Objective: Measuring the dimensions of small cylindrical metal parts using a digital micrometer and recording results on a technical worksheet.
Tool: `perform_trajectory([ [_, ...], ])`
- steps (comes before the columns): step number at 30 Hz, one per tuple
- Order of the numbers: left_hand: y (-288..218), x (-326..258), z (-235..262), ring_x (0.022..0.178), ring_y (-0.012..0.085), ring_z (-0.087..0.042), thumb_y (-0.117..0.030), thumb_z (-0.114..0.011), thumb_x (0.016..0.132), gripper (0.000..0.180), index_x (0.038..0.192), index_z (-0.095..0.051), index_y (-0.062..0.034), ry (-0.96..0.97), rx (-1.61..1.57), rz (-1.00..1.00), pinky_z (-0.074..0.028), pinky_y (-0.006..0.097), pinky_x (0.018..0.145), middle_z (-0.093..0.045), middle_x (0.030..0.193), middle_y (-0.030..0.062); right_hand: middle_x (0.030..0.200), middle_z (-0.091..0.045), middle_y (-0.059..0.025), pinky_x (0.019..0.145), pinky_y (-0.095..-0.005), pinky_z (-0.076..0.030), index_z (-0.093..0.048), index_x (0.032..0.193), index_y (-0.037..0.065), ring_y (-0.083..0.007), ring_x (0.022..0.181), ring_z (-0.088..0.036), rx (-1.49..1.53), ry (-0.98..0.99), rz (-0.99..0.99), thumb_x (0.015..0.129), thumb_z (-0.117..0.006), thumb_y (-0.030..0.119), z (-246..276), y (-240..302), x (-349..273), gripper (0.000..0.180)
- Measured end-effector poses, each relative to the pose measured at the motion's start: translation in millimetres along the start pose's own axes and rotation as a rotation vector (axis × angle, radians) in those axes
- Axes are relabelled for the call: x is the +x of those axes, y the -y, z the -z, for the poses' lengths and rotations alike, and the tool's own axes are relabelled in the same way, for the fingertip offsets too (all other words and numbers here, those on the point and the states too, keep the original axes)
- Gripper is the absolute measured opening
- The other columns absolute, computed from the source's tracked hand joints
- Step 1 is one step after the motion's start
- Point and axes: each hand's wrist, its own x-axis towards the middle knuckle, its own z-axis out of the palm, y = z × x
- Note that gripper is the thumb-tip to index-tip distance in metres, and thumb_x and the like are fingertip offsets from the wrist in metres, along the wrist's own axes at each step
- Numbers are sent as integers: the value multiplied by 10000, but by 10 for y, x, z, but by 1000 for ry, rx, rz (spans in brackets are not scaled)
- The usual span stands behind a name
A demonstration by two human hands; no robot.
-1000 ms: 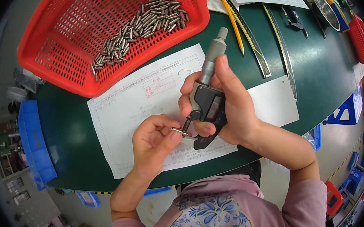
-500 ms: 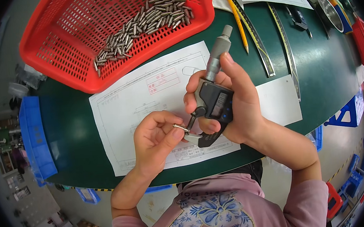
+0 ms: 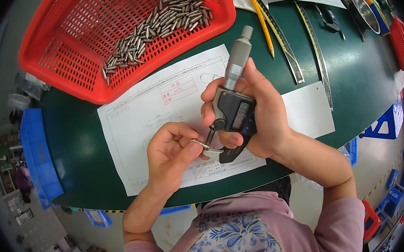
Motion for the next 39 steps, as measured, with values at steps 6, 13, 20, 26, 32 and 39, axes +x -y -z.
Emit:
perform_trajectory([
  [6,13,-2,-5,855,140,-555,13,-546,785,173,939,-466,11,-9,-2,-32,-516,254,667,-527,915,86,689,-567,-124,389,-238,-350,-503,881,-1,-154,416,-437,49,-1,-36,833,-212,552,26,15,-2,626],
  [13,22,2,-8,869,150,-555,30,-537,781,173,937,-463,16,18,10,-42,-529,261,674,-517,935,97,660,-563,-113,379,-231,-357,-499,833,16,-146,408,-439,-1,-38,-7,789,-334,593,10,11,-2,601],
  [20,4,3,-19,858,156,-550,-5,-517,796,159,936,-450,29,-4,-33,27,-510,261,663,-515,922,106,641,-557,-109,377,-233,-357,-494,819,20,-144,384,-426,27,-22,-22,792,-359,580,5,3,5,577],
  [26,1,-8,-9,829,145,-548,-12,-521,795,166,942,-454,25,-2,-7,12,-514,257,653,-517,928,107,694,-548,-118,354,-210,-343,-519,864,23,-134,402,-421,0,21,0,819,-259,599,6,-6,2,634],
  [32,-11,-17,-4,862,151,-551,9,-513,793,165,951,-465,19,2,10,-1,-526,260,646,-514,938,96,671,-554,-129,384,-249,-343,-491,875,-8,-158,370,-393,59,-13,-30,838,-241,565,5,5,2,626],
  [39,24,-23,37,922,180,-551,56,-492,787,191,972,-455,25,51,35,-45,-533,273,663,-471,1008,115,650,-557,-115,372,-237,-351,-495,841,6,-149,382,-423,47,-36,-38,786,-350,588,11,10,-2,603],
])
